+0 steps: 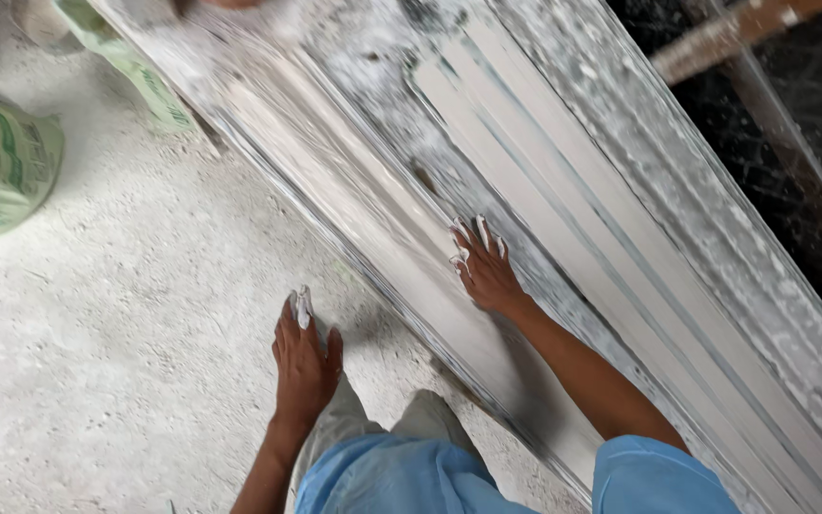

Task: The person mixes a white slurry in a bucket, then pours it into a long rectangular mold. They use their hands and a metal trowel to spread and smooth the slurry along the mold's length. The person repeatedly wipes and smooths the surface, occasionally dipping hands into the bucket for more slurry.

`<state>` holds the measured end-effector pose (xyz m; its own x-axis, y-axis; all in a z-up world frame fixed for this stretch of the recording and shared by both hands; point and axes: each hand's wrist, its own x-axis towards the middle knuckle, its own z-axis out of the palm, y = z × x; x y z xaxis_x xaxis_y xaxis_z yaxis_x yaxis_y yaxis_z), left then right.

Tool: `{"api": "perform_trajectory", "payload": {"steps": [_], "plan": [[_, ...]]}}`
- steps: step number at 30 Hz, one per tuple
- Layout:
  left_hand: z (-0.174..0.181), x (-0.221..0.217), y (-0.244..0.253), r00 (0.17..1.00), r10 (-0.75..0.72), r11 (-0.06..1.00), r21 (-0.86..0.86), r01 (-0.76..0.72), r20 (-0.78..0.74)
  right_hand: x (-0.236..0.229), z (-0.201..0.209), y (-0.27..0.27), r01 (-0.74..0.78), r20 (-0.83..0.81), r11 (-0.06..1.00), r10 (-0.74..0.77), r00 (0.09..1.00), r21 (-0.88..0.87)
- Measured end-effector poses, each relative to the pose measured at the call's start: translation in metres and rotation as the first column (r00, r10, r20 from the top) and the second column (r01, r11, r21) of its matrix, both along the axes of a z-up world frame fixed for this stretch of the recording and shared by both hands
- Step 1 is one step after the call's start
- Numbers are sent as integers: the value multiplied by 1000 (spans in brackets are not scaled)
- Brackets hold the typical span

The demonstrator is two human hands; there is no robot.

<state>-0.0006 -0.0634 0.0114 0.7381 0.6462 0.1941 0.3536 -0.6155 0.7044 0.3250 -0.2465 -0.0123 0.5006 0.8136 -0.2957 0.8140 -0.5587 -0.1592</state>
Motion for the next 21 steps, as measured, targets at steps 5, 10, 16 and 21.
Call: {"api": "perform_trajectory", "payload": {"steps": [5,10,16,21], "plan": [[5,-10,-125,998,9,1000,22,-8,-56,-19,-4,-134,-13,-15,1000,13,1000,7],[6,-27,-288,996,62,998,19,-61,-70,-43,-8,-282,-18,3,999,18,1000,37],[7,-63,-468,1000,16,999,44,-16,5,-74,-24,-481,-25,3,996,25,1000,88],[6,-90,-589,999,-19,996,90,15,35,-91,-34,-637,-33,28,993,30,999,113]]}}
